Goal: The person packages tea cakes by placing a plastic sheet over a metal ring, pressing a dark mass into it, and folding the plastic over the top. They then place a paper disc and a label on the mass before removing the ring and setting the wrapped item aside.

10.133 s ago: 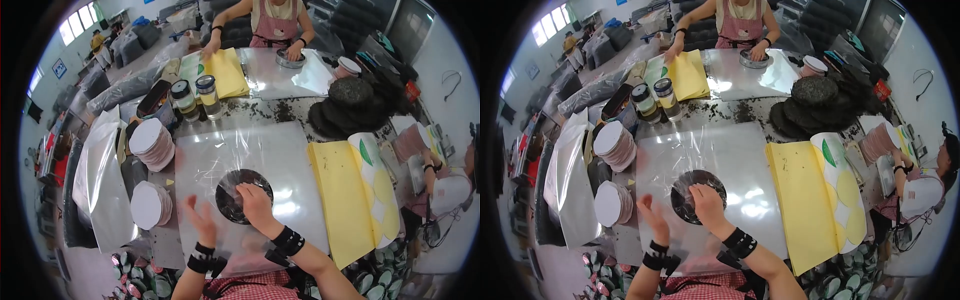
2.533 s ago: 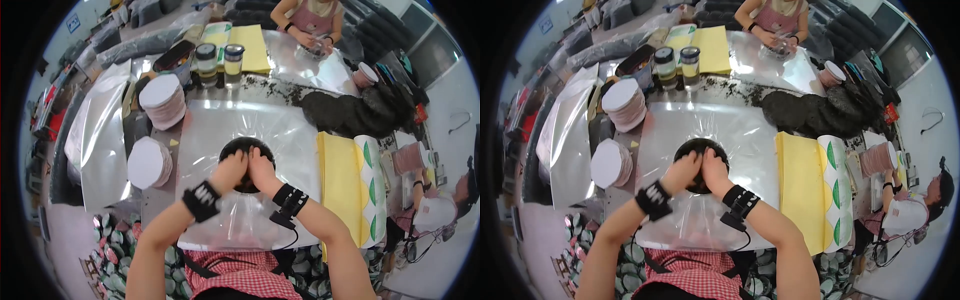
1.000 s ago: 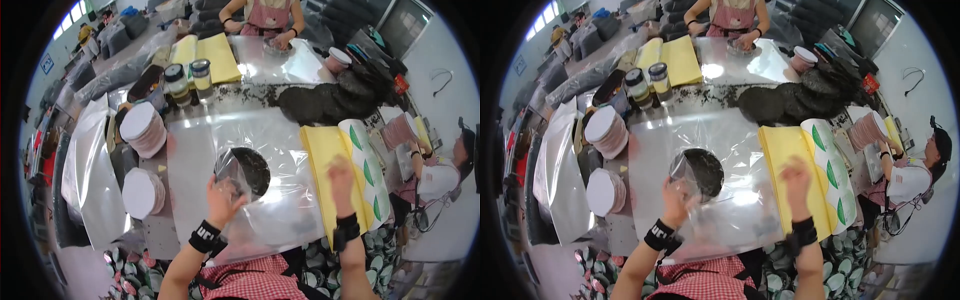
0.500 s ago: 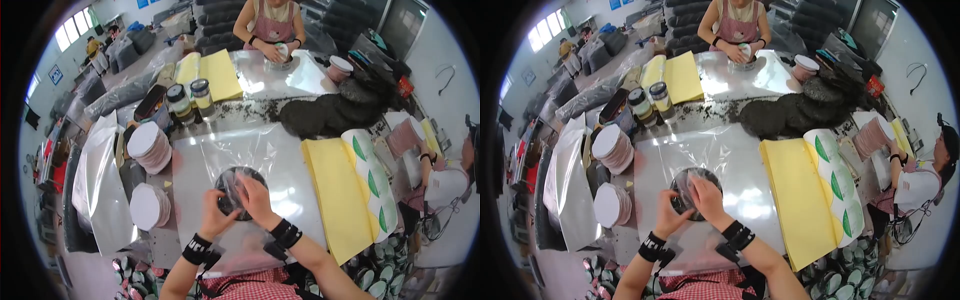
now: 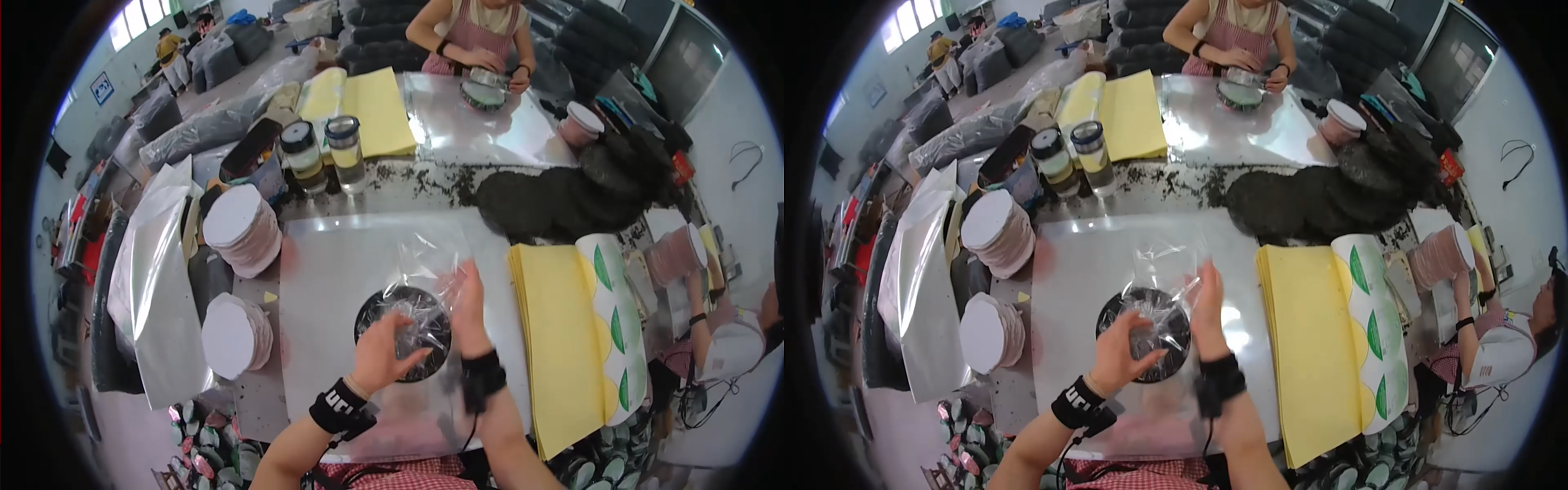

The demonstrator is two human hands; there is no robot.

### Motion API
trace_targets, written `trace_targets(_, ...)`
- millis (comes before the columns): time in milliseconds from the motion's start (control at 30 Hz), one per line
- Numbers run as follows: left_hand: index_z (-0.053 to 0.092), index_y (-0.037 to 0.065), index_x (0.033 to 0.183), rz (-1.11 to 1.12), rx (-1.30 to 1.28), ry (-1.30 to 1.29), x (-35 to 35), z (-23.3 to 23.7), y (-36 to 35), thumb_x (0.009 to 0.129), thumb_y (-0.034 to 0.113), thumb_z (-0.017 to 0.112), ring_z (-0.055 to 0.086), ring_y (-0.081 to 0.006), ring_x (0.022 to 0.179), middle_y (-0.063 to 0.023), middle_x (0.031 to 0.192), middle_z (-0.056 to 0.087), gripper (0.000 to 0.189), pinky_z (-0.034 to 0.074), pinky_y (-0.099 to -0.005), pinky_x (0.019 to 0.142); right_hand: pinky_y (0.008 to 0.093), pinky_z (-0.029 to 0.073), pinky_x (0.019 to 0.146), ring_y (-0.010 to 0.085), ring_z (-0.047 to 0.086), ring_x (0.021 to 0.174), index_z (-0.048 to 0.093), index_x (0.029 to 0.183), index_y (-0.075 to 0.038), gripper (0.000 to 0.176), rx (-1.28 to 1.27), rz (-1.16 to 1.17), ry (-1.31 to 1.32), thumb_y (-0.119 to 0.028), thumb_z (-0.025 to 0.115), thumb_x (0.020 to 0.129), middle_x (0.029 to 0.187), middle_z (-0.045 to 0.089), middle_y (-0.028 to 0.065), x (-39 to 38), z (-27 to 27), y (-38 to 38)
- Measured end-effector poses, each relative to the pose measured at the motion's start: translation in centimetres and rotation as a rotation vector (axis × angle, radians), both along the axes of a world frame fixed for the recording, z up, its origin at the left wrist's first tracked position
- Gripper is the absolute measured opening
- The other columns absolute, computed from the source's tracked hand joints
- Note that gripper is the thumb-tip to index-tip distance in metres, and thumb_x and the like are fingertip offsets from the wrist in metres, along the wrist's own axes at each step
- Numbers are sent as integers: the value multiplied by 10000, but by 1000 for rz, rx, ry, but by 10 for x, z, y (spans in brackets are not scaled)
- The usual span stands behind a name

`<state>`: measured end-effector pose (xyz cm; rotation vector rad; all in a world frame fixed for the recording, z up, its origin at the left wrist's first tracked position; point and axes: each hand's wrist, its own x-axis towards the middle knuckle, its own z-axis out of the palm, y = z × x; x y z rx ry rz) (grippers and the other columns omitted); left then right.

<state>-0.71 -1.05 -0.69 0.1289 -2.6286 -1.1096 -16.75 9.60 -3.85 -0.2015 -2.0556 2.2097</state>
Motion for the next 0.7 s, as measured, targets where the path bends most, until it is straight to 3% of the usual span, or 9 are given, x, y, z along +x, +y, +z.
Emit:
trace_targets(100, 483, 4, 1315, 137, 734, 108, -6, -7, -8, 754, 386, 867, 632, -260, 1053, -129, 1190, 561, 780, 500, -373, 943, 405, 504, 937, 342, 661, 1049, 678, 1137, -12, 535, -676, 631, -304, -492, 500, 982, 1119, 689, 196, -10, 35, -12)
trace_targets(167, 524, 7, 1259, 87, 681, 210, 1, -28, -31, 758, 388, 861, 610, -242, 1044, -112, 1177, 546, 714, 496, -374, 949, 408, 507, 916, 273, 676, 1029, 674, 1180, 3, 624, 81, 983, 765, -527, 389, 1018, 1095, 707, 169, 23, 37, 5)
trace_targets(200, 564, 11, 1203, 33, 624, 314, 1, -32, -37, 762, 391, 855, 587, -223, 1034, -95, 1165, 530, 650, 491, -376, 955, 376, 515, 868, 244, 689, 949, 685, 1127, 5, 564, 39, 1056, 830, -468, 393, 1027, 1022, 726, 150, 27, 31, 13)
trace_targets(267, 626, 25, 1011, -26, 481, 356, -3, -9, -28, 825, 302, 780, 549, -252, 1025, -113, 1124, 537, 368, 488, -377, 920, 360, 515, 791, 284, 674, 799, 679, 985, 4, 505, -144, 807, 178, -436, 432, 1015, 856, 707, 134, 36, 10, 19)
trace_targets(300, 625, 31, 930, -13, 204, 277, -2, -11, -20, 825, 231, 745, 542, -291, 1031, -127, 1112, 536, 256, 481, -394, 915, 358, 504, 748, 291, 634, 757, 635, 891, -2, 389, -265, 514, 131, -331, 466, 1011, 802, 655, 124, 30, 13, 17)
trace_targets(333, 624, 38, 850, -15, -67, 185, 0, -13, -12, 824, 159, 709, 534, -330, 1036, -142, 1101, 534, 151, 475, -411, 909, 375, 519, 796, 221, 627, 768, 615, 910, 2, 370, 168, 463, 396, -283, 422, 1045, 860, 668, 132, 28, 42, 10)
trace_targets(400, 597, 33, 883, 53, -175, 120, -4, -4, 7, 772, 30, 667, 515, -390, 1046, -163, 1101, 534, 131, 460, -446, 936, 409, 522, 822, 358, 637, 904, 631, 963, -3, 147, 427, 740, 277, -89, 512, 966, 972, 646, 167, 82, 47, 22)
trace_targets(433, 595, 31, 945, 116, -149, 152, -7, -6, 9, 757, 17, 669, 519, -386, 1058, -159, 1116, 539, 202, 451, -458, 954, 437, 519, 926, 392, 633, 1051, 650, 1044, 11, 175, 473, 624, 606, -16, 543, 908, 1100, 652, 205, 105, 46, 23)
trace_targets(700, 400, -3, 1469, -158, -324, -118, 4, -4, -3, 735, 97, 680, 308, -365, 1469, -210, 1568, 344, 792, 242, -473, 1202, 414, 438, 1063, 356, 549, 1254, 590, 1312, -20, 449, 742, 1037, 519, -49, 574, 864, 1320, 594, 218, 86, 8, 40)
